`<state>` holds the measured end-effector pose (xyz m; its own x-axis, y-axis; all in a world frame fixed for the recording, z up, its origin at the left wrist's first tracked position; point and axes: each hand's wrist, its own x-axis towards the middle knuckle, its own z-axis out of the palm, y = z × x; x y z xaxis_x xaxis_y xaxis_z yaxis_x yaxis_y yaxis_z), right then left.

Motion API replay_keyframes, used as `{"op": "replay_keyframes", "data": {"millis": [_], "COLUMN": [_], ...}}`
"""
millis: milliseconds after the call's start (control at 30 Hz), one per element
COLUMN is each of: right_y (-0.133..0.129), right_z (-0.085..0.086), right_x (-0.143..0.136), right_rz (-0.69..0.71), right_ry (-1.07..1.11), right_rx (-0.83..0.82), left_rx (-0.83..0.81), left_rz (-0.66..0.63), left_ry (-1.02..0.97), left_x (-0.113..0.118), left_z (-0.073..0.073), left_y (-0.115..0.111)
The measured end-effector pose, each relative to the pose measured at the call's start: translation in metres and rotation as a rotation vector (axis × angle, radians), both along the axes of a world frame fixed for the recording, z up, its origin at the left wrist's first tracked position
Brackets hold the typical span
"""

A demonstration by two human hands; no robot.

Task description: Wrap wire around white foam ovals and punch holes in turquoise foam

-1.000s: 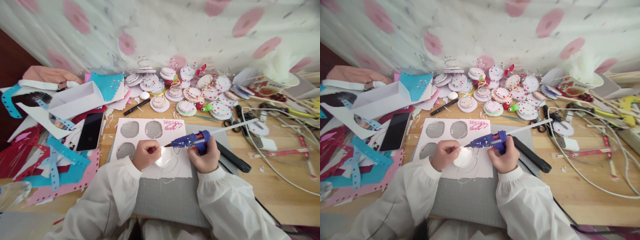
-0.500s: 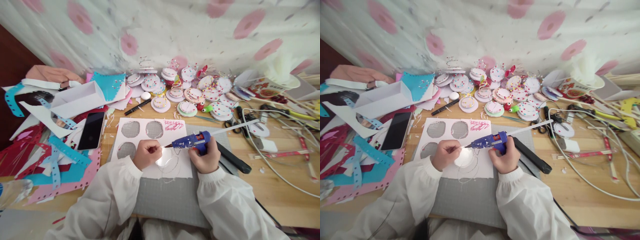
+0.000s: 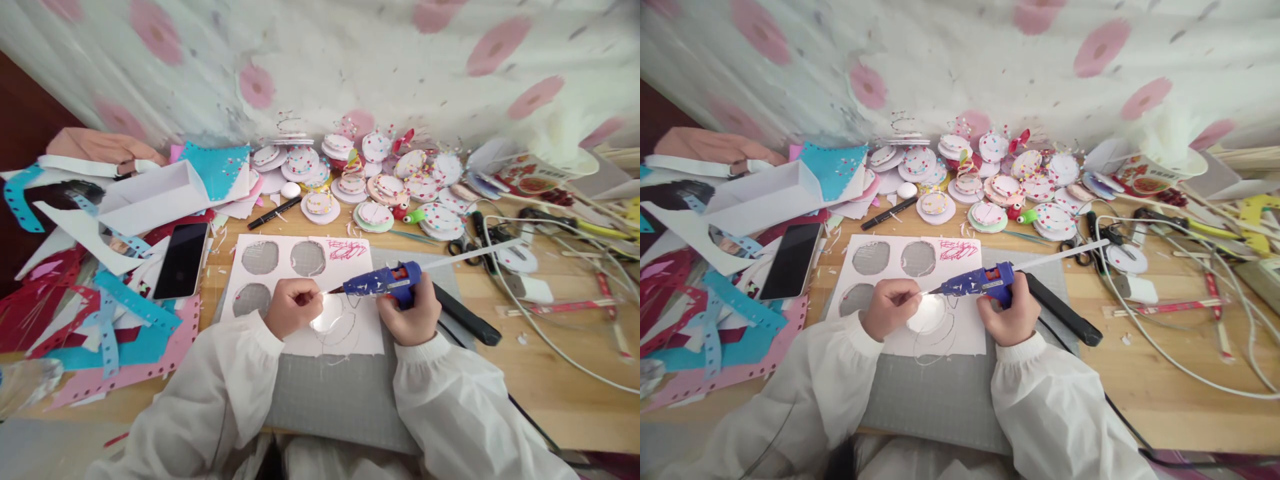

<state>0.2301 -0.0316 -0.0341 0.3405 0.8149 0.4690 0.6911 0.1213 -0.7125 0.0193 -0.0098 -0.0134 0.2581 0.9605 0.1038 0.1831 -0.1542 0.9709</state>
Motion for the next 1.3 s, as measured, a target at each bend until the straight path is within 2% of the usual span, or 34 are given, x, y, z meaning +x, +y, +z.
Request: {"op": "replay_keyframes", "data": {"millis": [267, 800, 1300], "right_y": [-0.001, -0.003, -0.004], "right_z": [-0.001, -0.013, -0.017], "right_x": [0.000, 0.009, 0.011], "right_rz": [-0.007, -0.019, -0.048], "right_ry": [0.012, -0.137, -0.166], "right_rx": [0.009, 0.106, 0.138], "left_rx": [0.013, 0.017, 0.013], "left_rz": [0.012, 0.008, 0.015], "left_ry": [0.006, 0.002, 0.001], "left_x": [0.000, -0.001, -0.001], "left_z": [0.000, -0.001, 0.000], "left_y": [0.001, 0.001, 0.001]}}
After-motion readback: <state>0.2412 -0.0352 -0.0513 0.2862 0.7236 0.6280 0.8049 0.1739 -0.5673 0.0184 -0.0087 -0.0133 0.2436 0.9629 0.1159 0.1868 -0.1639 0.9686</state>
